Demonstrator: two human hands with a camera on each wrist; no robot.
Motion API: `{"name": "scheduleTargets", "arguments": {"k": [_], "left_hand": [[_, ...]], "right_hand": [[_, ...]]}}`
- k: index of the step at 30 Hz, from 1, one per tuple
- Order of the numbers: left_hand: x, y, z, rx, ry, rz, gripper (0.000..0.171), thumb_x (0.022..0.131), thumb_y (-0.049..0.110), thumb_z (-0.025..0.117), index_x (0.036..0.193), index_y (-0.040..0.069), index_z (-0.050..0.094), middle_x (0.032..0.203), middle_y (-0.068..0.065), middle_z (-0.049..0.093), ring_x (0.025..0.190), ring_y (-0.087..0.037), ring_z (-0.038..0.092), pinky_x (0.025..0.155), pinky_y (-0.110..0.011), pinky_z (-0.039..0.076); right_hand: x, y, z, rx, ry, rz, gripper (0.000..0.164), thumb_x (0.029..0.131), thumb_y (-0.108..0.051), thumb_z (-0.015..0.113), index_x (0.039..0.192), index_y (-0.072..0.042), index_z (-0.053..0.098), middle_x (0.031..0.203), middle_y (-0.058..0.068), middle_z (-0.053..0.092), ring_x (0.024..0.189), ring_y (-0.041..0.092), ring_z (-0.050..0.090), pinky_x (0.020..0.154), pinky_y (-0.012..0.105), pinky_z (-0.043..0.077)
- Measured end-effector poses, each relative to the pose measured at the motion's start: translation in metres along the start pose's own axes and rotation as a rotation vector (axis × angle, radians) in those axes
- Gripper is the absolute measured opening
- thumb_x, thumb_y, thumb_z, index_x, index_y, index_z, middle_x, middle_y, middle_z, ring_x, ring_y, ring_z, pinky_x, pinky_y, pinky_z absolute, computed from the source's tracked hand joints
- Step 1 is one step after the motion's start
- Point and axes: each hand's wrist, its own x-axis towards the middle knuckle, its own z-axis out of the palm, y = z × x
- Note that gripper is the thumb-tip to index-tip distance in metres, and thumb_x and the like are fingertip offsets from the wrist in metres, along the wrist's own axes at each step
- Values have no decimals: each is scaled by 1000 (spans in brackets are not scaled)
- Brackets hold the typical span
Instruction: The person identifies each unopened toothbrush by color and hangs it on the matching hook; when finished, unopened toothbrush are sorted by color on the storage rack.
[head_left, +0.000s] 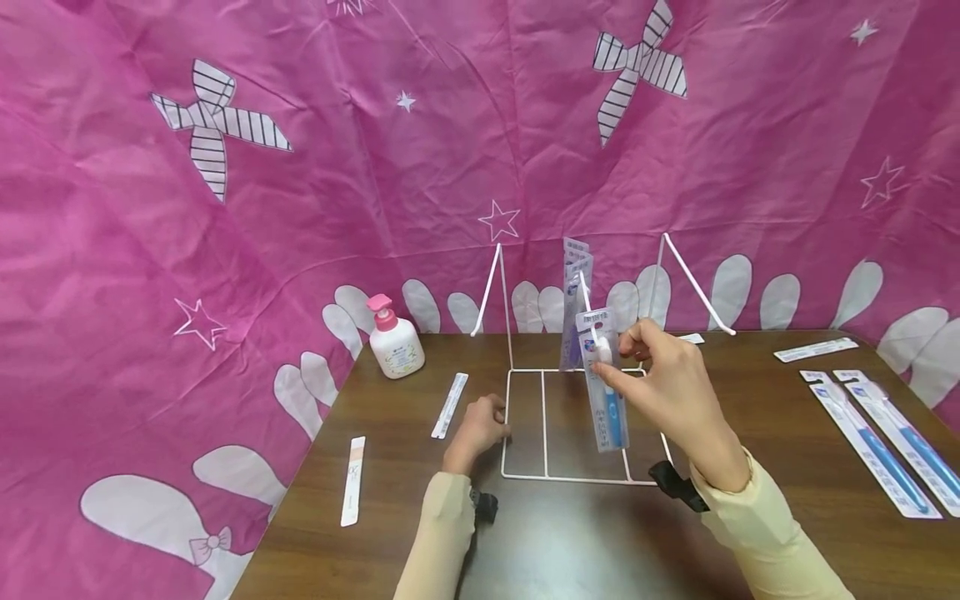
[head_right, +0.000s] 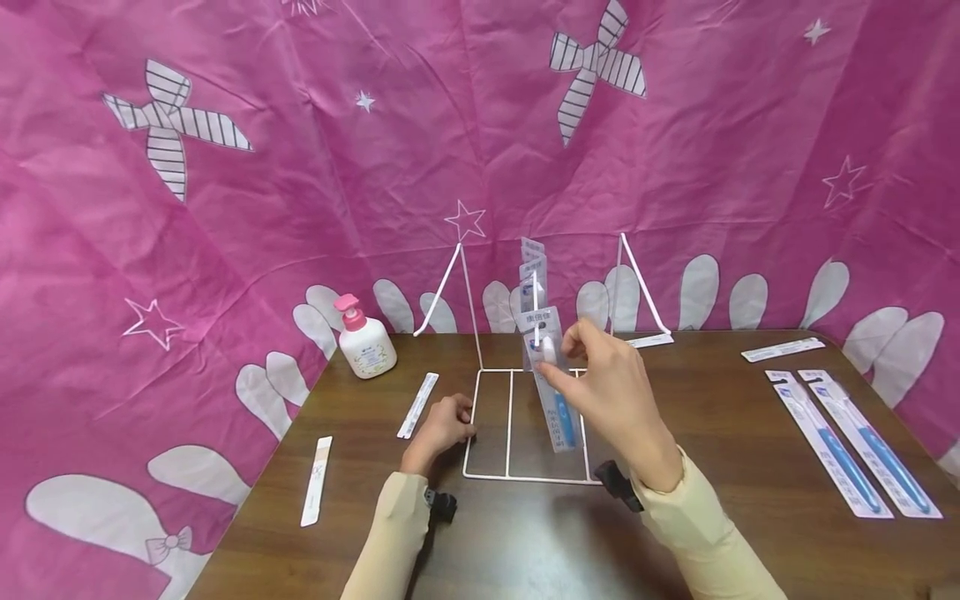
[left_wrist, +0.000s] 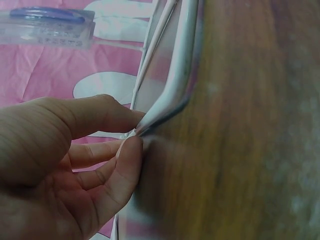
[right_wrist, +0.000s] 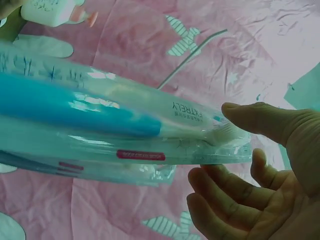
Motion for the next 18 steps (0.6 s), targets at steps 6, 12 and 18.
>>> {"name": "scheduleTargets", "arguments": {"k": [6,12,18], "left_hand": [[0,1,1,-5,-4,2,41,78,-7,77,116,-10,63,76,-4,59,57,-13,59,56,-27,48],[-2,2,0,-10,-10,-4,42,78,-7,77,117,-10,62,77,-5,59,57,-14,59,55,-28,48],[-2,2,0,-7,-7,8,42,77,-7,77,117,-11,62,77,-6,59,57,-13,59,56,-27,48]], "right_hand": [[-4,11,-6,-3,53,11,41,64,4,92,82,-3,56,73,5,68,67,22,69,65,10,47],[-17,19,-19,-37,101,24,39,65,4,91,86,-2,58,76,6,67,70,27,70,71,10,46],[-29,14,-43,-91,195,-53,35,76,-21,88,87,1,62,79,10,68,73,25,65,77,12,42]]}}
